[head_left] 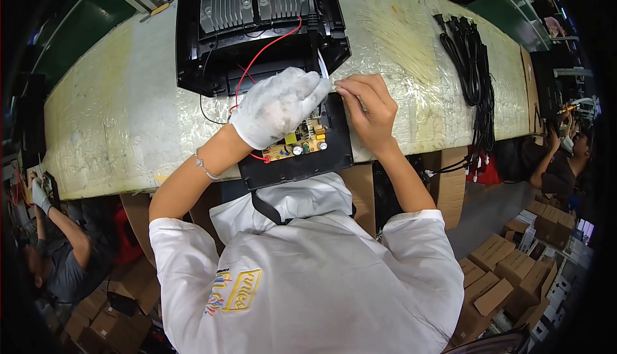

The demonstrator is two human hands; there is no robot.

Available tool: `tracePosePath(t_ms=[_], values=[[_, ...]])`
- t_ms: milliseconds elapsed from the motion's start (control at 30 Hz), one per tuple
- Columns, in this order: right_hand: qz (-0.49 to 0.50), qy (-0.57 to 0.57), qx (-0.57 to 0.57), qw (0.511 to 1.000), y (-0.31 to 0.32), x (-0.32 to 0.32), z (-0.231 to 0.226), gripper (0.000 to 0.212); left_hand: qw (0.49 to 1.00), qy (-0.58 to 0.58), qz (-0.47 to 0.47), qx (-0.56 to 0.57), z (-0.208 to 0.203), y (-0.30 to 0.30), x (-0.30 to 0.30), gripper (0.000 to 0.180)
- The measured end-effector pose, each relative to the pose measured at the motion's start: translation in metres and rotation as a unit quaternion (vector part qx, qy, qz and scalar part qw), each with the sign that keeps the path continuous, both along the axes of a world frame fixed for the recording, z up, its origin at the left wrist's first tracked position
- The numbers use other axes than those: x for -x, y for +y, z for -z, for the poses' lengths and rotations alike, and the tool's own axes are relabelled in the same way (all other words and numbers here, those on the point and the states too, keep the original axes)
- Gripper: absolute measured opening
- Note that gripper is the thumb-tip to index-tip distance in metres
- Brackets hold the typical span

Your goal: Assembling electronic components and routing wires within a plastic housing on a factory production line.

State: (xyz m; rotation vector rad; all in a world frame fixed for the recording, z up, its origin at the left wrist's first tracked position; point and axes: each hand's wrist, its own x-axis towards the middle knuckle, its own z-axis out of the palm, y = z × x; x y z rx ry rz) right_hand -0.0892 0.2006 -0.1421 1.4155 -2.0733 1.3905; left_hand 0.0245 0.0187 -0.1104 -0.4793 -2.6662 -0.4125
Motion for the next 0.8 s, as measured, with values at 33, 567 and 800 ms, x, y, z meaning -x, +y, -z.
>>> tracePosePath(t_ms=[33, 567, 800], values=[[-0.001, -0.001, 0.0, 1.0, -0.0001, -0.0001, -0.0001, 0.014, 1.0, 0.024, 0.0, 0.017, 0.0006, 0.0002, 0.0007, 0.046], [-0.013, -0.01, 0.009, 1.0, -0.0012, 0.001, 0.0029, 0.013, 0.998, 0.03, 0.007, 0.046, -0.002, 0.002, 0.0006, 0.054], [-0.038, -0.026, 0.005, 0.999, -0.0032, 0.002, 0.001, 0.012, 0.999, 0.02, 0.029, 0.031, -0.0041, 0.0035, 0.0092, 0.04]])
